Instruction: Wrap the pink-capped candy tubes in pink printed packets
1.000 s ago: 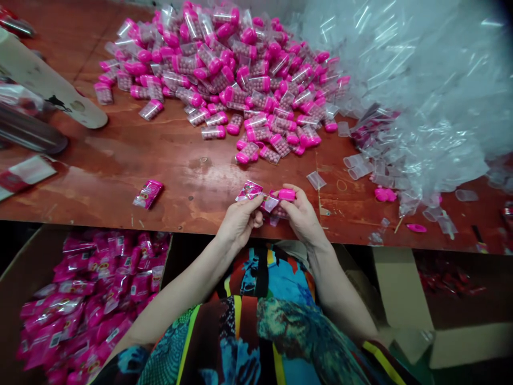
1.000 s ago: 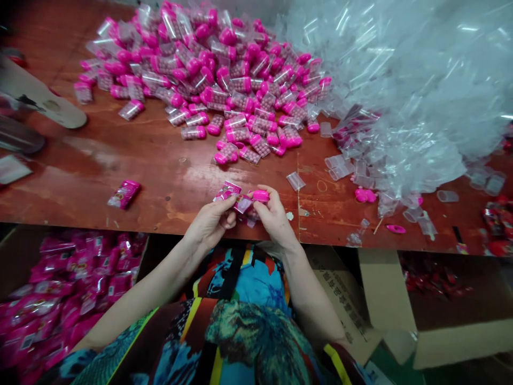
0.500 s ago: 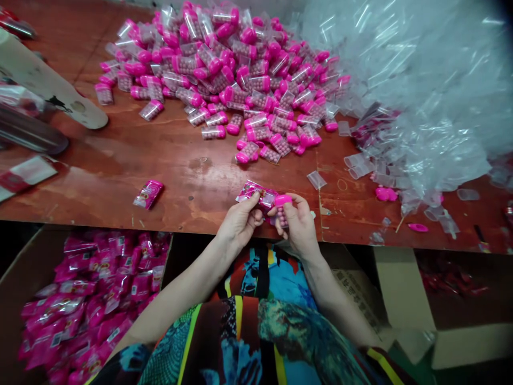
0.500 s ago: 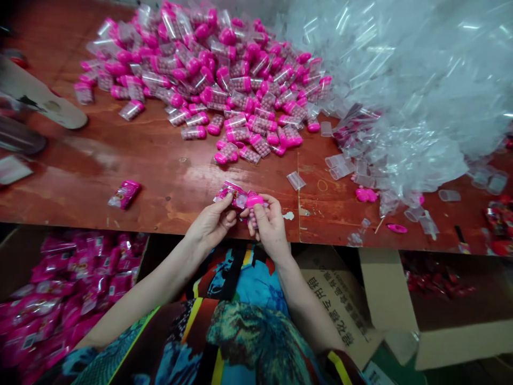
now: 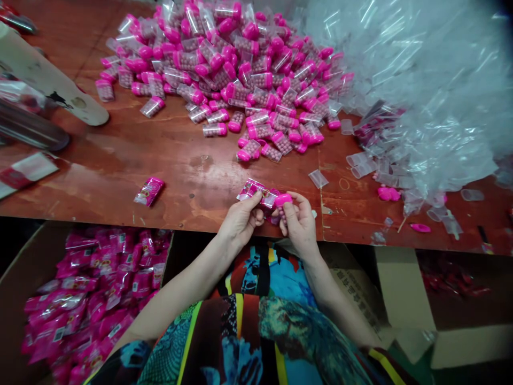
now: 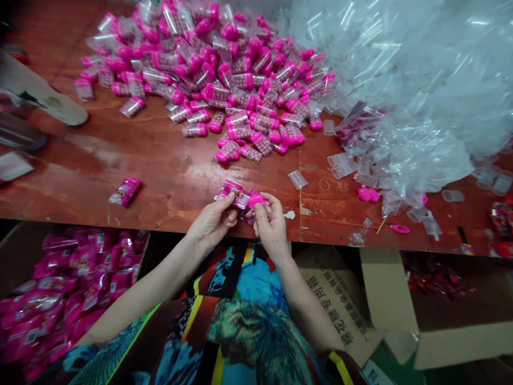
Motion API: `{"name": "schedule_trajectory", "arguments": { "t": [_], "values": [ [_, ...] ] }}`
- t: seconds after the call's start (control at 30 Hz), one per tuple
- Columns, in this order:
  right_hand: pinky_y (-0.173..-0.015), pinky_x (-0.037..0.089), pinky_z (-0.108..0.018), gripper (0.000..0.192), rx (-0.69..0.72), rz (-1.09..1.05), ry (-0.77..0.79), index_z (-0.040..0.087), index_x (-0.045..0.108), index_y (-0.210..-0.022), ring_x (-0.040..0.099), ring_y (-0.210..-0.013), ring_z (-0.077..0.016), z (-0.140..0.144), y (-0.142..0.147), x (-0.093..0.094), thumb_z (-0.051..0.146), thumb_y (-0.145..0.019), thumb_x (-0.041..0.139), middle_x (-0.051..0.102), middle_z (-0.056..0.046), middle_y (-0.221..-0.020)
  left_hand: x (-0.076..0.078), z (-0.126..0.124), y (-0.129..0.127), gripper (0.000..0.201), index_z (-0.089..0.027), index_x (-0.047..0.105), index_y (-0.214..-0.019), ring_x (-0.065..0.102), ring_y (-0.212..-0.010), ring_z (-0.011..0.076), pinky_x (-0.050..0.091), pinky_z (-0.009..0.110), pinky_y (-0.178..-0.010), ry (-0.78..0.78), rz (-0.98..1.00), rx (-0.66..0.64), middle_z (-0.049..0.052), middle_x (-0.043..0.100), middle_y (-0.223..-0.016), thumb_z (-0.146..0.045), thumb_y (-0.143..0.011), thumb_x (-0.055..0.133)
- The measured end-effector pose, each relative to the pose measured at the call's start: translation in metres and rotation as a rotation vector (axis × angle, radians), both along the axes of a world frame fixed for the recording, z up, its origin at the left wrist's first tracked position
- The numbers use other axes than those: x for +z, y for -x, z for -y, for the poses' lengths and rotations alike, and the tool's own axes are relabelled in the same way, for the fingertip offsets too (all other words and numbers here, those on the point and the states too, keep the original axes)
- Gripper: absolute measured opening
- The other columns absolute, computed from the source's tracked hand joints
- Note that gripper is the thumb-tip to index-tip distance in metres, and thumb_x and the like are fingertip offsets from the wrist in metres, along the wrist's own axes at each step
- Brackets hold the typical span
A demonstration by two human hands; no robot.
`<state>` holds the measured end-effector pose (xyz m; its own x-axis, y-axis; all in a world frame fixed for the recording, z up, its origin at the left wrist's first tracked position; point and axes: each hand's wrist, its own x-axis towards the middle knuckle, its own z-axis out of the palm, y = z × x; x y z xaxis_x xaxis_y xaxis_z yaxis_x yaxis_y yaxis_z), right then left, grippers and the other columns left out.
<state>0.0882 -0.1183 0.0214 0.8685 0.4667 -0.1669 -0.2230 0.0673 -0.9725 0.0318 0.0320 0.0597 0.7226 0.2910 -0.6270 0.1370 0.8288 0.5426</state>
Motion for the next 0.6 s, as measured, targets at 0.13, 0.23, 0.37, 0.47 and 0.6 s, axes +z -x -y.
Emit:
{"name": "schedule_trajectory", "arguments": {
  "t": [0.13, 0.23, 0.37, 0.47, 0.6],
  "values": [
    [-0.045, 0.039, -0.024, 0.065, -0.021, 0.023, -0.007, 0.033, 0.061, -0.139, 0.046, -0.051, -0.0093, -0.003, 0.001, 0.002, 0.077, -0.100, 0.087, 0.074, 0.004, -0.086, 0.002, 0.000, -0.001, 0.044, -0.017, 0.066, -0.068, 0.046, -0.044, 0.0074, 0.033, 0.022, -0.047, -0.008, 0.002, -0.012, -0.001, 0.059, -0.053, -0.029, -0.097, 0.097],
    [-0.046, 0.039, -0.022, 0.065, -0.021, 0.013, 0.005, 0.032, 0.060, -0.137, 0.049, -0.054, -0.0101, -0.004, 0.004, 0.002, 0.075, -0.098, 0.089, 0.069, 0.006, -0.082, 0.001, 0.000, -0.001, 0.047, -0.017, 0.066, -0.066, 0.046, -0.044, 0.0087, 0.032, 0.022, -0.048, -0.022, -0.008, -0.026, 0.000, 0.056, -0.049, -0.033, -0.100, 0.094],
    [-0.046, 0.035, -0.020, 0.067, 0.047, -0.050, 0.000, 0.032, 0.060, -0.141, 0.052, -0.059, -0.0114, -0.004, 0.006, 0.001, 0.073, -0.097, 0.090, 0.064, 0.007, -0.080, -0.004, 0.001, 0.000, 0.049, -0.018, 0.066, -0.065, 0.049, -0.045, 0.0102, 0.036, 0.023, -0.051, -0.062, 0.029, -0.062, 0.001, 0.055, -0.048, -0.037, -0.104, 0.089],
    [-0.046, 0.032, -0.020, 0.068, 0.078, -0.070, -0.013, 0.031, 0.059, -0.144, 0.050, -0.058, -0.0116, -0.005, 0.005, -0.002, 0.073, -0.098, 0.087, 0.061, 0.008, -0.078, -0.010, 0.003, 0.004, 0.055, -0.017, 0.067, -0.062, 0.053, -0.049, 0.0106, 0.036, 0.023, -0.052, -0.103, 0.096, -0.132, 0.004, 0.059, -0.052, -0.046, -0.101, 0.093],
    [-0.056, 0.045, -0.024, 0.065, 0.095, 0.095, 0.100, 0.030, 0.059, -0.150, 0.058, -0.065, -0.0148, -0.003, 0.004, -0.007, 0.068, -0.104, 0.085, 0.066, 0.006, -0.080, -0.014, 0.005, 0.008, 0.059, -0.017, 0.064, -0.057, 0.044, -0.045, 0.0077, 0.028, 0.022, -0.048, -0.152, 0.118, -0.228, 0.003, 0.055, -0.050, -0.049, -0.092, 0.100]
  ]
}}
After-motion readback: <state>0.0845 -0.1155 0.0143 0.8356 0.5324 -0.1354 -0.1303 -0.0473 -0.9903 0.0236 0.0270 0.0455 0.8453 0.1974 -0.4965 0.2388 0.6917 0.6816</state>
